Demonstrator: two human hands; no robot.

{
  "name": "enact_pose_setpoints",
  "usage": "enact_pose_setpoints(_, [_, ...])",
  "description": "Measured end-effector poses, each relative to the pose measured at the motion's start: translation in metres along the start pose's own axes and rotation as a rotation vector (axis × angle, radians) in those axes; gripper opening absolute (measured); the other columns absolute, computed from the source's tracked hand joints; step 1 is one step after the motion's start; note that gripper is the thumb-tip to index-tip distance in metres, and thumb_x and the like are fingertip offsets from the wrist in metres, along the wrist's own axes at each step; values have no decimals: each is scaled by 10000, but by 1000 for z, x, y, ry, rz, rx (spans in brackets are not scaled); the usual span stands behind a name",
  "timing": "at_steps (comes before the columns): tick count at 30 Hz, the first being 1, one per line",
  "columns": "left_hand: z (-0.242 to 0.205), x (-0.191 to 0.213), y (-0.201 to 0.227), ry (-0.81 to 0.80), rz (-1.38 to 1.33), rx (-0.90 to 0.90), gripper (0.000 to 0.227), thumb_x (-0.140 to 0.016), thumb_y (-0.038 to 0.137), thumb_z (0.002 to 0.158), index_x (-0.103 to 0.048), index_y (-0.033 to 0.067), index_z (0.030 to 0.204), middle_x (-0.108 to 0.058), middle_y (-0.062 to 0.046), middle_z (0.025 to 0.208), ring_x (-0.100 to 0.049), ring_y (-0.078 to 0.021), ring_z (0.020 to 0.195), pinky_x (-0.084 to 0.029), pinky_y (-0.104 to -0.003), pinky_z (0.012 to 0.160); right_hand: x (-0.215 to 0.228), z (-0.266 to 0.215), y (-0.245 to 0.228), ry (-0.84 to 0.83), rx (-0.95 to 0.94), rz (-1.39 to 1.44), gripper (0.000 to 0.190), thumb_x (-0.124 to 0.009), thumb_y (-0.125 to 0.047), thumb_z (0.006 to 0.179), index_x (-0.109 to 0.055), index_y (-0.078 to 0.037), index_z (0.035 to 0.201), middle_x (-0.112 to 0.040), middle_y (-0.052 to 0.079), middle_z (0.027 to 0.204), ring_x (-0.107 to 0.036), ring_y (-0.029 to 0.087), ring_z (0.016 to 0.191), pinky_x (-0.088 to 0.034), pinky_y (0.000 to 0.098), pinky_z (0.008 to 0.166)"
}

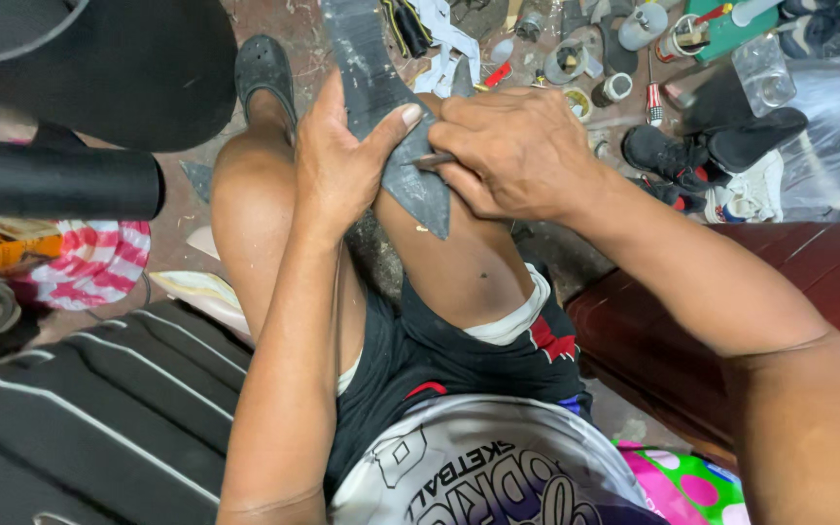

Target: The person sits on the floor and uses a pair of scissors to trim the edges of a black shoe sole held on their lap. They repeatedly adjust the sole and cut small sections of the material, occasionally dropping and picking up the sole to continue trimming.

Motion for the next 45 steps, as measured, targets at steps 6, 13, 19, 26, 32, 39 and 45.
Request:
enact_pose_setpoints(6, [-2, 2, 3, 6, -22, -48, 405, -835, 167, 919, -636, 40, 1248, -769, -71, 1054, -732, -167, 961, -577, -324, 888, -9, -8, -9, -76, 29, 12, 205, -765, -262, 925, -638, -101, 921, -598, 59, 823, -668, 280, 764, -506, 420, 645])
enact_pose_setpoints(13, [-8, 3, 0, 8, -42, -39, 405, -841, 162, 925, -628, 42, 1247, -769, -57, 1040, -730, -151, 954, -587, -319, 881, -10, -13, -20, -136, 63, 39, 203, -748, -265, 856, -647, -104, 927, -592, 60, 810, -667, 287, 746, -515, 424, 644])
enact_pose_setpoints(19, [-2, 1, -5, -23, -101, -53, 302, -663, 285, 1055, -647, 32, 1220, -746, -48, 1026, -688, -125, 946, -562, -313, 871, -1, -4, -10, -87, -9, 56, 227, -763, -251, 882, -631, -77, 945, -595, 70, 845, -655, 295, 742, -499, 422, 615])
enact_pose_setpoints(26, [4, -4, -9, -70, -50, -24, 346, -535, 351, 1101, -682, 38, 1110, -705, -86, 852, -628, -138, 806, -541, -334, 767, -6, 19, -26, -54, 98, -36, 202, -753, -218, 911, -614, -87, 977, -559, 59, 870, -668, 257, 796, -513, 397, 647])
enact_pose_setpoints(32, [3, 0, -14, -44, -86, -88, 347, -531, 351, 1091, -679, 38, 1099, -714, -110, 854, -654, -193, 763, -541, -356, 753, -17, 15, -39, -220, 155, -144, 209, -737, -254, 876, -592, -106, 902, -574, 50, 836, -675, 250, 756, -528, 393, 643])
enact_pose_setpoints(39, [3, -13, -29, -166, -610, 27, 128, -686, 86, 1057, -619, 1, 1125, -640, 13, 1009, -560, -43, 916, -496, -246, 806, -11, 7, -27, -244, 29, 82, 230, -744, -272, 856, -636, -81, 924, -625, 70, 818, -674, 298, 703, -508, 422, 567])
enact_pose_setpoints(45, [-7, -2, -35, -162, -569, 85, 164, -671, 118, 1024, -660, 40, 1168, -641, 53, 960, -539, -9, 827, -433, -198, 715, -5, 1, -3, -37, -144, 37, 238, -750, -277, 966, -635, -69, 954, -606, 95, 834, -649, 323, 719, -486, 438, 604])
Point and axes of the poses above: each hand's wrist, its own z-axis towards the middle knuckle, its own x-axis out of the back of the hand, y = z × x, the point moved 9 cm from there along z, towards the middle knuckle
